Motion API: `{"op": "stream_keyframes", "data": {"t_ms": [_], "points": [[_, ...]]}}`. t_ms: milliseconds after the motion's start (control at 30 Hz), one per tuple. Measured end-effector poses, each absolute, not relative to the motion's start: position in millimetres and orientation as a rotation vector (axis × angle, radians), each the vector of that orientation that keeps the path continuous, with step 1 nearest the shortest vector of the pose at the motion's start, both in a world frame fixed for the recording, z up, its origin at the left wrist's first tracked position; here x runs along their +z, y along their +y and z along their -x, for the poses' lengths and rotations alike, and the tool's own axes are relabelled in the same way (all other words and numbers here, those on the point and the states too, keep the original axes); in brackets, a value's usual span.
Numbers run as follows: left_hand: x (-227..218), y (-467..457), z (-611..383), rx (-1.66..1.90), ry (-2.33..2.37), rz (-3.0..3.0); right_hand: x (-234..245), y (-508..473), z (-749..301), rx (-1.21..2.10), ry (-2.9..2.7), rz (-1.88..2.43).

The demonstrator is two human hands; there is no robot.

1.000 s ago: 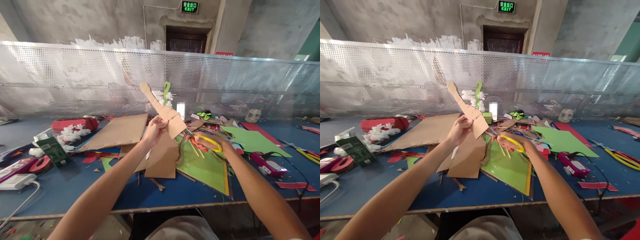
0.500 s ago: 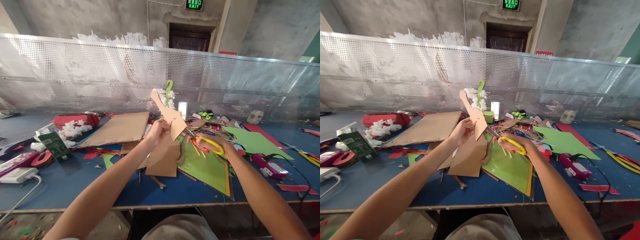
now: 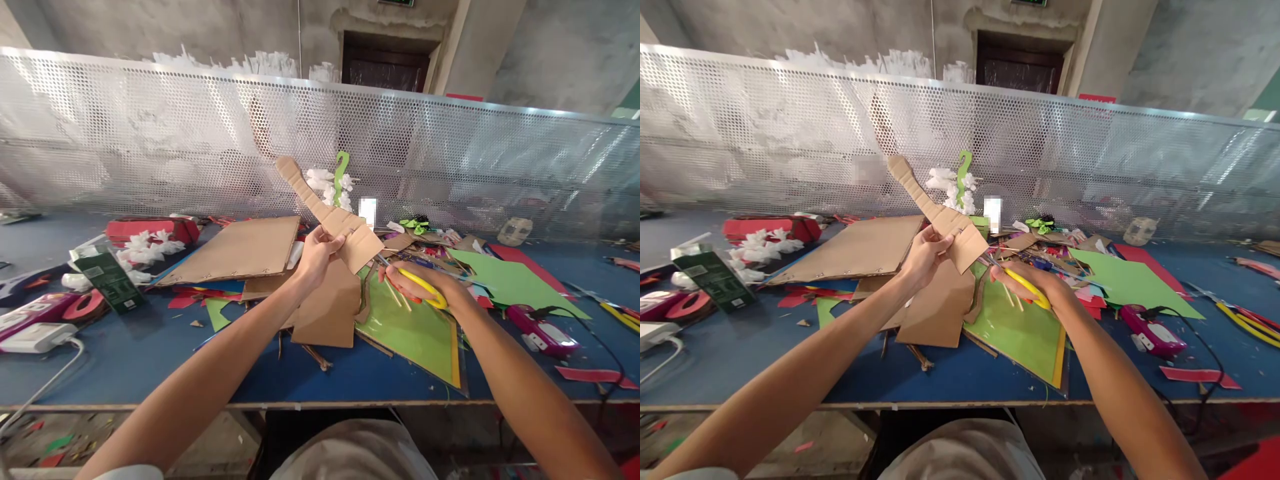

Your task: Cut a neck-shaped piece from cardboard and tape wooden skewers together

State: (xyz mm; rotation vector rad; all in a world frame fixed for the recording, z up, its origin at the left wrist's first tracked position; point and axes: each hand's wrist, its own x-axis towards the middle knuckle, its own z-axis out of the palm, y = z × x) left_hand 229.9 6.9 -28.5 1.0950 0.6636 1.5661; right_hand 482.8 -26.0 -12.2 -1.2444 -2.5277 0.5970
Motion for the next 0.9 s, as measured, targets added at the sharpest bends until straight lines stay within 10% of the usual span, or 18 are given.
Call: {"op": "stream_keyframes", "data": {"t_ms": [900], "points": [[-40, 7, -230, 1.891, 0.854, -1.218, -13, -49, -434, 0.377, -2.464, 1.359]]}}
